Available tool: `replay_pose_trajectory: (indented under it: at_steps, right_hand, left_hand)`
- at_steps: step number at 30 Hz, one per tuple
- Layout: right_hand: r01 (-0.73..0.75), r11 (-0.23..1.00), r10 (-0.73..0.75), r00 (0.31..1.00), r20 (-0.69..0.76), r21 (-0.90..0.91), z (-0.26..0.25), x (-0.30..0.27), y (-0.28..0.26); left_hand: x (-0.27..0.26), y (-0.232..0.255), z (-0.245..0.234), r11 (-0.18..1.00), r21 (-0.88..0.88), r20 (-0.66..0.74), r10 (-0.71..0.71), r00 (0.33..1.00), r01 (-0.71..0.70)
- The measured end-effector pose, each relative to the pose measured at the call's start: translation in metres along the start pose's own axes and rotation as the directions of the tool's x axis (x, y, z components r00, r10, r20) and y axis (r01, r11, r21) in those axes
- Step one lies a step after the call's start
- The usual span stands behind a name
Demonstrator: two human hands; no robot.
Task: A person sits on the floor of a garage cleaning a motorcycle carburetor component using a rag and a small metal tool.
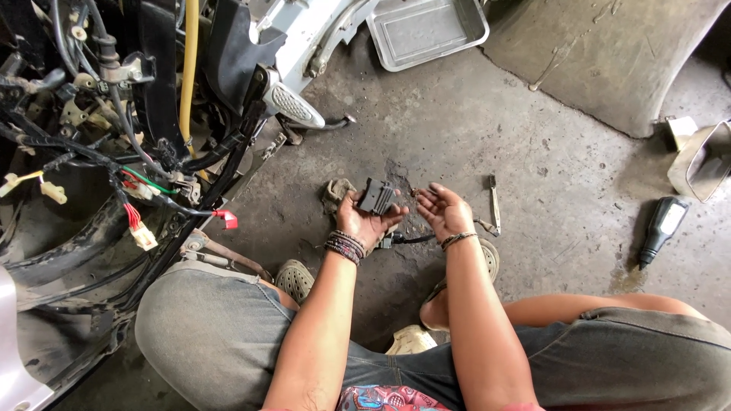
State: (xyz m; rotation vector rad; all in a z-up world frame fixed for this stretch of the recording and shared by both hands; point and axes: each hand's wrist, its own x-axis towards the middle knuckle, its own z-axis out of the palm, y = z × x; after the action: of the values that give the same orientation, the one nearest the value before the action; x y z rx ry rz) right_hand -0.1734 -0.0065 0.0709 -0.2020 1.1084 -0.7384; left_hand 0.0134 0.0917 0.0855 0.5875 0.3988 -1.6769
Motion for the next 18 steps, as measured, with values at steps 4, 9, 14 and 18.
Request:
replay_pose_trajectory:
  at_steps: [4,9,14,18]
  right_hand:
    - [0.102,0.988,-0.119,0.980,-0.161,-0.112,-0.032,0.032,0.009]
    - [-0.003,-0.151,-0.313,0.949,0.045,-0.988,-0.061,0.058,0.046]
    - [-0.106,-0.479,-0.219,0.976,0.002,-0.871,-0.051,0.038,0.058]
    - [-0.060,-0.569,-0.171,0.984,0.047,-0.820,-0.058,0.057,0.065]
  left_hand:
    - [0.019,-0.001,-0.036,0.998,0.038,-0.078,0.060,0.995,-0.058]
    - [0.033,-0.012,-0.059,0.976,0.216,-0.236,0.073,0.969,-0.021]
    - [0.036,-0.019,-0.065,0.963,0.267,-0.285,0.046,0.958,0.033]
    - [0.025,-0.019,-0.056,0.962,0.268,-0.305,0.044,0.951,0.041]
